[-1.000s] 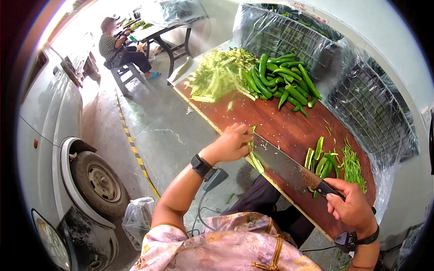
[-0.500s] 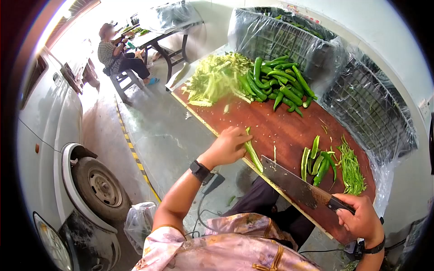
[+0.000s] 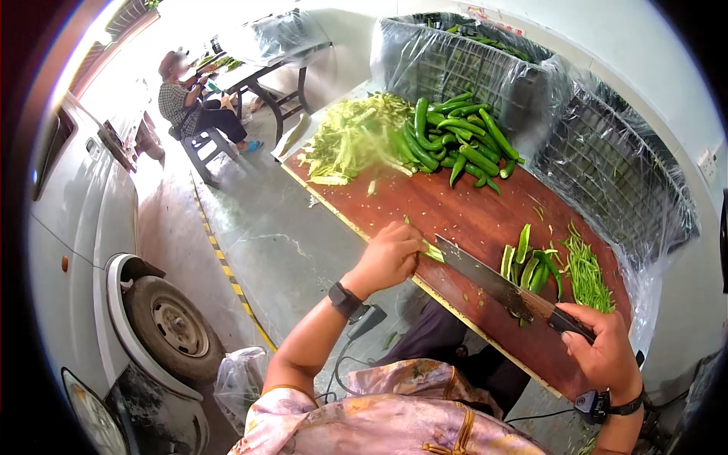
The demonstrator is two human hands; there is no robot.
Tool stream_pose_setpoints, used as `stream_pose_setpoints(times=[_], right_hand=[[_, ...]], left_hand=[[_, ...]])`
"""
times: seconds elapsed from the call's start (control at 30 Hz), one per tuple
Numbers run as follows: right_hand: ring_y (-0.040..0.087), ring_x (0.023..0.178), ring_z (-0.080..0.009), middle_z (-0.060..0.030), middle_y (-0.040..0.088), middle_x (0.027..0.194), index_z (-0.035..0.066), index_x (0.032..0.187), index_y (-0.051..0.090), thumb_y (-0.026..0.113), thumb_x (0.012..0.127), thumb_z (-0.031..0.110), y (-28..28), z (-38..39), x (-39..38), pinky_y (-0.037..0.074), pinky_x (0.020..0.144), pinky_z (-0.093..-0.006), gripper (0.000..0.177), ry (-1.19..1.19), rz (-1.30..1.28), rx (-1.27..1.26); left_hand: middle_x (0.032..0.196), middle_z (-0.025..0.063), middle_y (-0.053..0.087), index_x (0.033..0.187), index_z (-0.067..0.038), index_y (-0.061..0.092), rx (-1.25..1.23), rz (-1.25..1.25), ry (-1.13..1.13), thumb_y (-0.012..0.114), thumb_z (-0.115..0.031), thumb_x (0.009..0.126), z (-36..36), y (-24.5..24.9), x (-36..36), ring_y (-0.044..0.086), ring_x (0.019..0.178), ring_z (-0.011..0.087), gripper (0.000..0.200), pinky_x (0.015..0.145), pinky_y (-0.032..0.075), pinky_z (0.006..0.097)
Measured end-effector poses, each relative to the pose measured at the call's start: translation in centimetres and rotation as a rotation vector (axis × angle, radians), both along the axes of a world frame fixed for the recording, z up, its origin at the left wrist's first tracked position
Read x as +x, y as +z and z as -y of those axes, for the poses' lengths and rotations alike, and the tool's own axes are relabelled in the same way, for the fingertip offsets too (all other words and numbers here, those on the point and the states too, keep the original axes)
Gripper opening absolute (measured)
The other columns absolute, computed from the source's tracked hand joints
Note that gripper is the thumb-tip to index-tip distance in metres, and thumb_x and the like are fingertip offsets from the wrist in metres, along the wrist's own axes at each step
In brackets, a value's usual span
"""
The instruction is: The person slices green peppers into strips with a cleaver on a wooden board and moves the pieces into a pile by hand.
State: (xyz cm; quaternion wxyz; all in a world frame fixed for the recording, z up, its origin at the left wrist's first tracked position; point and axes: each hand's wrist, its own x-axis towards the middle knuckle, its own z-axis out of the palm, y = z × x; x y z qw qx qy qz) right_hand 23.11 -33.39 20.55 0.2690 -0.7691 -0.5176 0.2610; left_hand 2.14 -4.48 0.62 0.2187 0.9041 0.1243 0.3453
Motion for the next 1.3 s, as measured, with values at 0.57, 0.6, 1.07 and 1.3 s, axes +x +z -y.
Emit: stream_pose_setpoints(times=[0.57,0.6,1.07,1.3], right_hand=[[0.067,0.070,-0.0359,-0.0220,0.066,0.082,0.001,0.111,0.067,0.069,0.079,0.005,-0.4,-3.2,-0.2,0.051,0.061,-0.0355,0.032,0.231,0.180,0.135],[0.067,0.071,-0.0367,-0.0220,0.067,0.083,0.001,0.111,0.067,0.069,0.078,0.006,-0.5,-3.3,-0.1,0.052,0.061,-0.0365,0.033,0.248,0.198,0.147],[0.059,0.062,-0.0345,-0.0148,0.057,0.065,0.008,0.113,0.069,0.075,0.070,0.009,-0.7,0.2,1.7,0.046,0.057,-0.0437,0.044,0.285,0.460,0.055],[0.058,0.058,-0.0339,-0.0130,0.057,0.064,0.010,0.111,0.070,0.075,0.069,0.009,-0.9,1.0,1.7,0.045,0.053,-0.0431,0.042,0.277,0.504,0.099]], left_hand=[[0.118,0.0140,0.066,0.090,-0.006,0.072,0.009,-0.082,-0.019,0.063,-0.005,0.072,-1.2,-0.2,0.1,0.060,0.109,0.0345,0.020,0.095,0.049,0.0433],[0.117,0.0137,0.067,0.089,-0.006,0.072,-0.011,-0.079,-0.009,0.064,-0.005,0.072,-1.1,0.0,0.1,0.060,0.108,0.0343,0.019,0.095,0.049,0.0434],[0.110,0.0114,0.068,0.089,-0.006,0.072,-0.005,-0.132,-0.045,0.063,-0.006,0.076,-1.5,0.9,0.4,0.061,0.106,0.0317,0.016,0.095,0.048,0.0447],[0.109,0.0051,0.067,0.087,-0.010,0.070,0.092,-0.142,0.016,0.061,-0.009,0.074,-1.2,1.0,0.1,0.060,0.099,0.0282,0.016,0.087,0.047,0.0421]])
